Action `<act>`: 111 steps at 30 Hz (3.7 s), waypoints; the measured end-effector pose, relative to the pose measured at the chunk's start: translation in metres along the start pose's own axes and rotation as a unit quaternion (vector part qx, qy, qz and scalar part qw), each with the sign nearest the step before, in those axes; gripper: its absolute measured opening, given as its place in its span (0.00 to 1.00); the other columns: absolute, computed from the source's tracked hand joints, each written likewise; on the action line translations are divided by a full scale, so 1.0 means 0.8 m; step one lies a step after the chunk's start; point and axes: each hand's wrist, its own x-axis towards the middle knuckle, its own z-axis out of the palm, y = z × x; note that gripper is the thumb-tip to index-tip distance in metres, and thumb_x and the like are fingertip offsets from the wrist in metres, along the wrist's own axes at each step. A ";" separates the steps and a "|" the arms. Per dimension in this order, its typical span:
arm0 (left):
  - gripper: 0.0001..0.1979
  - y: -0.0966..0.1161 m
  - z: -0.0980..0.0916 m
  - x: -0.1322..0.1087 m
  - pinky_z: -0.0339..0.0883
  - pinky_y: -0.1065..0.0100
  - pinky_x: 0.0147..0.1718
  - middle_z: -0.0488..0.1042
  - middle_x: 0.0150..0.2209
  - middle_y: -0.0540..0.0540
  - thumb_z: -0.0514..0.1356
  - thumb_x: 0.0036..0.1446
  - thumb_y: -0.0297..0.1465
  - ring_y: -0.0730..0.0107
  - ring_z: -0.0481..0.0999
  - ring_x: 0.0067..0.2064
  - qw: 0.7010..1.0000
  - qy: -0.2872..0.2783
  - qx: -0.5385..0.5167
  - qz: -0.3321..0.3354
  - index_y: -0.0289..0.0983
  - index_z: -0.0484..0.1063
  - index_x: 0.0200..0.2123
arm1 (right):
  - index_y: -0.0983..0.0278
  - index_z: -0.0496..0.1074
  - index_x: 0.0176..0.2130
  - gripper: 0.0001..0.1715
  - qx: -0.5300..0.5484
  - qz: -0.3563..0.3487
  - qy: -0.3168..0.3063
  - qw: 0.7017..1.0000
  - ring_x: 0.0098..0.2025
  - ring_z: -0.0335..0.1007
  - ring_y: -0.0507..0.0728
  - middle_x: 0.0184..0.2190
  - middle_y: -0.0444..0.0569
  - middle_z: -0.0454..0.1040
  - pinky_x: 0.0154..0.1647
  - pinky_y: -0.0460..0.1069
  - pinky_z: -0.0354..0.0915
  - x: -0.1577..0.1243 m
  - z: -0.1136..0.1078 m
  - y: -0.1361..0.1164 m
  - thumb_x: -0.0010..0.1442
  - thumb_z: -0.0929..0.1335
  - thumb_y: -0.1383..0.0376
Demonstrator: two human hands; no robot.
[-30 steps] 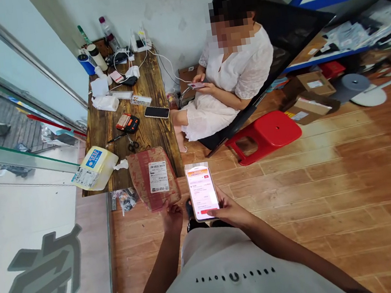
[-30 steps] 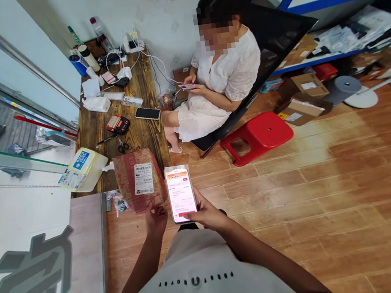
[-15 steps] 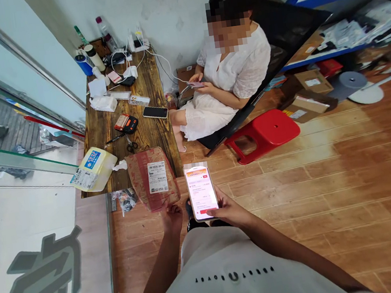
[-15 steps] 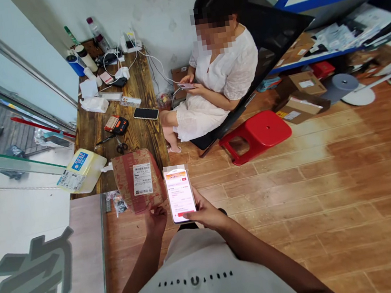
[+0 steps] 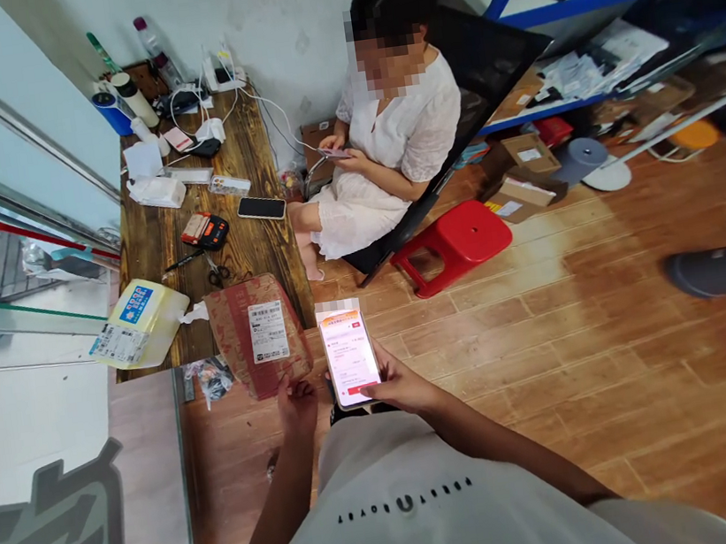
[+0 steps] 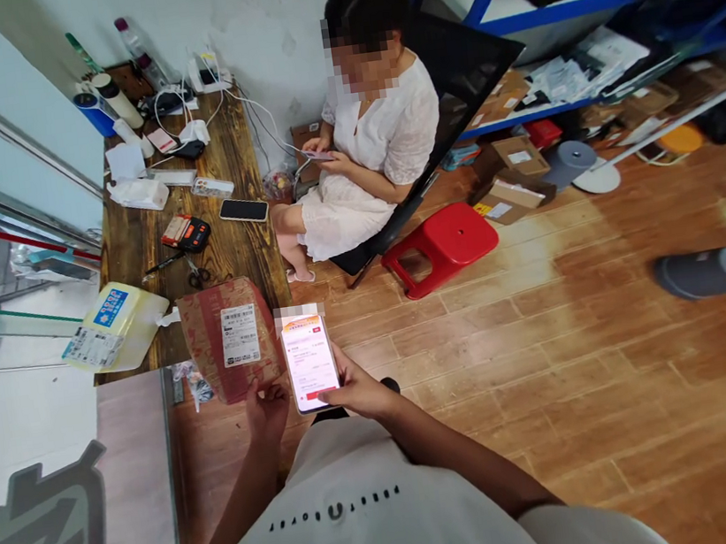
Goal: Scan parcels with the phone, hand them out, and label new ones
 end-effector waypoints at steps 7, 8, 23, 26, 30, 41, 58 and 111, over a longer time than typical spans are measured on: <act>0.11 0.000 -0.001 0.002 0.56 0.75 0.21 0.59 0.21 0.57 0.63 0.53 0.24 0.81 0.59 0.21 1.000 0.025 -0.006 -0.008 0.38 0.60 0.28 | 0.53 0.56 0.60 0.50 -0.002 -0.002 -0.005 1.000 0.52 0.74 0.62 0.51 0.50 0.76 0.53 0.59 0.67 0.002 -0.002 0.001 0.44 0.79 0.68; 0.12 0.001 0.000 0.002 0.56 0.75 0.21 0.58 0.21 0.57 0.63 0.53 0.24 0.81 0.59 0.21 1.000 0.027 -0.008 -0.008 0.38 0.60 0.28 | 0.54 0.56 0.60 0.50 -0.005 -0.003 -0.005 1.000 0.52 0.74 0.62 0.52 0.50 0.76 0.53 0.59 0.67 0.002 -0.002 0.001 0.44 0.79 0.68; 0.10 0.000 0.001 -0.001 0.55 0.75 0.21 0.60 0.20 0.57 0.64 0.51 0.23 0.81 0.60 0.20 0.999 0.034 -0.023 0.001 0.37 0.63 0.29 | 0.52 0.55 0.62 0.53 0.004 0.002 0.004 1.000 0.46 0.76 0.60 0.52 0.50 0.76 0.46 0.56 0.72 0.001 0.002 -0.001 0.44 0.78 0.69; 0.10 0.000 0.001 -0.001 0.56 0.75 0.21 0.60 0.20 0.57 0.64 0.51 0.23 0.81 0.59 0.20 0.999 0.035 -0.023 0.000 0.37 0.64 0.28 | 0.52 0.55 0.63 0.54 0.009 -0.002 0.004 1.000 0.51 0.75 0.61 0.54 0.51 0.75 0.47 0.55 0.71 0.002 0.001 0.001 0.43 0.78 0.69; 0.09 0.000 0.001 -0.001 0.56 0.75 0.21 0.61 0.20 0.57 0.64 0.52 0.23 0.81 0.60 0.20 0.999 0.042 -0.025 -0.003 0.37 0.64 0.28 | 0.52 0.54 0.63 0.55 0.013 0.003 0.001 1.000 0.53 0.73 0.62 0.56 0.51 0.73 0.48 0.56 0.70 0.003 0.000 0.003 0.43 0.78 0.69; 0.11 -0.002 -0.003 0.004 0.57 0.75 0.21 0.63 0.21 0.56 0.63 0.53 0.23 0.81 0.60 0.21 0.999 0.041 -0.027 -0.002 0.37 0.63 0.27 | 0.52 0.55 0.63 0.54 0.000 0.000 0.004 1.000 0.56 0.72 0.62 0.56 0.51 0.73 0.52 0.58 0.69 0.004 0.000 0.000 0.43 0.79 0.68; 0.09 0.000 -0.004 0.002 0.62 0.73 0.27 0.63 0.21 0.56 0.64 0.52 0.23 0.79 0.65 0.23 1.000 0.014 -0.012 0.000 0.37 0.65 0.26 | 0.51 0.55 0.63 0.56 0.000 0.005 0.008 1.000 0.55 0.72 0.63 0.55 0.52 0.74 0.46 0.56 0.72 0.008 0.003 -0.004 0.42 0.79 0.68; 0.14 0.002 -0.004 0.004 0.60 0.74 0.23 0.59 0.19 0.57 0.63 0.51 0.25 0.80 0.62 0.21 1.000 0.008 -0.015 0.022 0.38 0.58 0.22 | 0.52 0.54 0.63 0.53 -0.015 -0.001 0.005 1.000 0.54 0.73 0.63 0.55 0.51 0.74 0.46 0.56 0.72 0.017 0.002 -0.004 0.44 0.77 0.68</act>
